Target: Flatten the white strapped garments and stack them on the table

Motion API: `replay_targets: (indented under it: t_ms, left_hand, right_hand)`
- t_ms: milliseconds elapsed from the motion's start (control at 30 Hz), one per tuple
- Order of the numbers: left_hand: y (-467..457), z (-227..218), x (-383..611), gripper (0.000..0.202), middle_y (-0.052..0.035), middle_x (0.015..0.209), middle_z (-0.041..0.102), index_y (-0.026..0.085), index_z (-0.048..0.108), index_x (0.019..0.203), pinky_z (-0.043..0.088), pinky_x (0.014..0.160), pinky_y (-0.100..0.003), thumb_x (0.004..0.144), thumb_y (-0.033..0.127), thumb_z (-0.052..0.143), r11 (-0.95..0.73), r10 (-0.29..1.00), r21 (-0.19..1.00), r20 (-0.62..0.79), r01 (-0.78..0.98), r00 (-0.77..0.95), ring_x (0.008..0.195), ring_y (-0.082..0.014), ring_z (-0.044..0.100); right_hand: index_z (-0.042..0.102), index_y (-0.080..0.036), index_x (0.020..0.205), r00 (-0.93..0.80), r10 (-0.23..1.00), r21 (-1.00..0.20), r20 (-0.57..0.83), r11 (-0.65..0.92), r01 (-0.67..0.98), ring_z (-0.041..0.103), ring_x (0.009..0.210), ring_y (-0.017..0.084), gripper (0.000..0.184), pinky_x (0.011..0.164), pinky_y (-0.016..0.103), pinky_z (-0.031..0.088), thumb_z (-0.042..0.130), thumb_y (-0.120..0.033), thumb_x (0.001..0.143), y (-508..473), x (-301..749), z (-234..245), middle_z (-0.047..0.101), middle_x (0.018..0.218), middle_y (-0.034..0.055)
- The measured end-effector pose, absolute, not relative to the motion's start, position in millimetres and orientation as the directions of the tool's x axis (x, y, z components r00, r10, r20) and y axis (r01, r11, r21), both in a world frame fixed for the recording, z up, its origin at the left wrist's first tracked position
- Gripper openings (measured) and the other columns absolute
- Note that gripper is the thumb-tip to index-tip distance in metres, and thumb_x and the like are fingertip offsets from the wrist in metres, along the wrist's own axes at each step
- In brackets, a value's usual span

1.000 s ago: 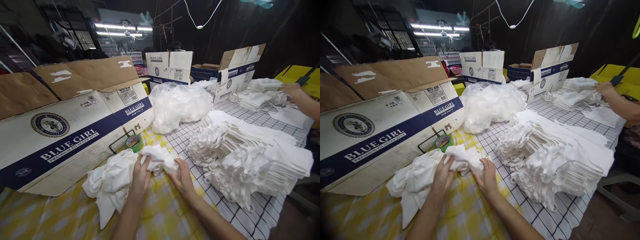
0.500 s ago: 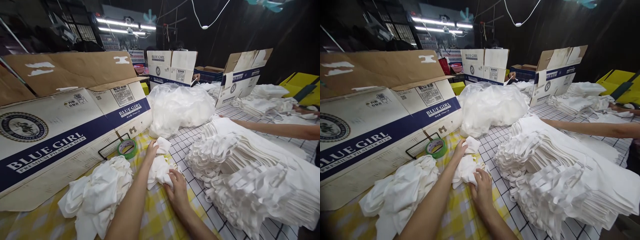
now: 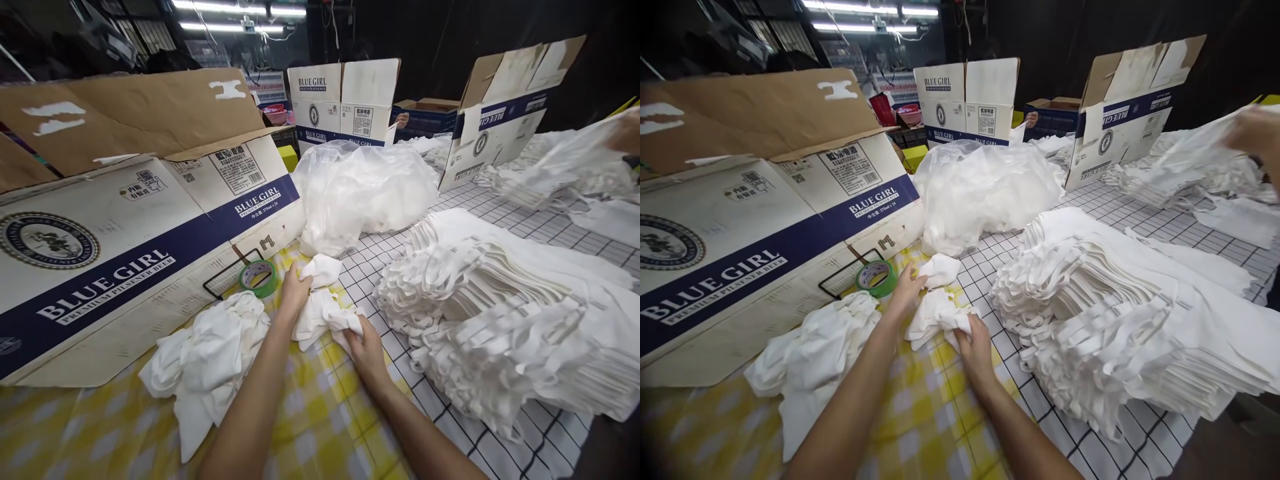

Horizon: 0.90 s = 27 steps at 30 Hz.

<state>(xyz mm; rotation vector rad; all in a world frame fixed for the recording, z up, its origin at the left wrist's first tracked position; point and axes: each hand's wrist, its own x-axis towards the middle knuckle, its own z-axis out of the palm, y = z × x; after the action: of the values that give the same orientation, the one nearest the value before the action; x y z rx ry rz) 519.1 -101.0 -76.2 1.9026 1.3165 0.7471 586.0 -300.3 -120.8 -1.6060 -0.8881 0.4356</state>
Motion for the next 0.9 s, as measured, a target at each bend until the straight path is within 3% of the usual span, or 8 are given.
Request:
replay_targets:
  t_ms: [167,267,333,433,500,600,700,900]
  left_hand:
    - [-168.3,-66.0,487.0,0.041,-0.0062,0.104,0.059,0.022,0.056,0.114,0.04,0.087,-0.03,0.073,0.022,0.058,-0.354,0.897,0.87,0.211,0.343,0.388,0.095,-0.0206,0.055]
    - [-212.1,-81.4,473.3,0.033,-0.004,0.084,0.062,0.021,0.062,0.103,0.044,0.073,-0.027,0.07,0.026,0.064,-0.062,0.885,0.985,-0.02,0.159,0.466,0.075,-0.0172,0.057]
    - [-235.4,-89.6,468.5,0.04,-0.0054,0.086,0.063,0.019,0.061,0.106,0.045,0.073,-0.028,0.068,0.029,0.069,0.193,0.814,0.979,-0.2,0.071,0.545,0.076,-0.0177,0.059]
    - [-259.2,-83.2,464.4,0.055,-0.0097,0.111,0.06,0.024,0.048,0.124,0.046,0.081,-0.033,0.074,0.036,0.065,0.517,0.639,0.855,-0.356,-0.038,0.682,0.093,-0.021,0.06]
    - [-269.1,-68.5,460.2,0.054,-0.0094,0.125,0.052,0.03,0.039,0.13,0.045,0.086,-0.038,0.08,0.039,0.057,0.635,0.549,0.763,-0.337,-0.12,0.765,0.103,-0.0223,0.056]
    - [-279.1,-48.7,449.0,0.047,-0.0084,0.129,0.05,0.03,0.042,0.128,0.043,0.089,-0.041,0.084,0.037,0.053,0.689,0.52,0.687,-0.249,-0.229,0.817,0.109,-0.0237,0.052]
    - [-288.0,-44.3,433.0,0.042,-0.0115,0.123,0.054,0.021,0.05,0.123,0.043,0.091,-0.043,0.085,0.038,0.051,0.726,0.526,0.626,-0.24,-0.284,0.816,0.11,-0.0274,0.051]
    - [-306.9,-51.3,400.1,0.043,-0.0082,0.115,0.06,0.02,0.049,0.123,0.04,0.096,-0.035,0.081,0.017,0.055,0.734,0.597,0.588,-0.319,-0.341,0.736,0.111,-0.0238,0.053]
  right_hand:
    - [0.061,-0.015,0.107,0.678,0.735,-0.989,-0.019,0.087,-0.122,0.058,0.1,0.025,0.036,0.088,0.038,0.043,0.054,-0.038,0.081,-303.3,598.0,-119.7,0.065,0.107,0.0084]
    - [0.059,-0.016,0.112,0.659,0.751,-0.965,-0.055,0.13,-0.229,0.058,0.103,0.024,0.039,0.092,0.04,0.042,0.055,-0.039,0.08,-303.8,600.7,-121.4,0.064,0.11,0.0079]
    - [0.059,-0.015,0.111,0.648,0.76,-0.963,-0.059,0.128,-0.238,0.06,0.097,0.025,0.039,0.088,0.041,0.044,0.055,-0.039,0.08,-305.2,599.5,-119.9,0.066,0.105,0.0083]
    - [0.062,-0.016,0.104,0.62,0.785,-0.991,0.015,0.095,-0.097,0.061,0.088,0.023,0.032,0.081,0.039,0.047,0.055,-0.037,0.081,-312.0,591.7,-110.0,0.067,0.096,0.0073]
    - [0.064,-0.019,0.099,0.578,0.805,-0.99,0.134,0.086,0.11,0.059,0.09,0.022,0.024,0.082,0.037,0.047,0.054,-0.032,0.082,-319.8,582.6,-100.1,0.065,0.096,0.0061]
    - [0.066,-0.024,0.096,0.485,0.813,-0.901,0.324,0.11,0.419,0.053,0.1,0.021,0.021,0.087,0.037,0.044,0.051,-0.021,0.082,-335.0,565.5,-87.4,0.06,0.104,0.0051]
    - [0.065,-0.029,0.101,0.356,0.818,-0.772,0.452,0.159,0.615,0.045,0.113,0.023,0.033,0.094,0.043,0.039,0.049,-0.012,0.078,-351.4,546.9,-82.1,0.052,0.12,0.0044]
    - [0.056,-0.027,0.118,0.186,0.857,-0.65,0.481,0.206,0.731,0.03,0.128,0.03,0.046,0.099,0.053,0.033,0.047,-0.014,0.075,-381.6,515.8,-77.3,0.036,0.139,0.0051]
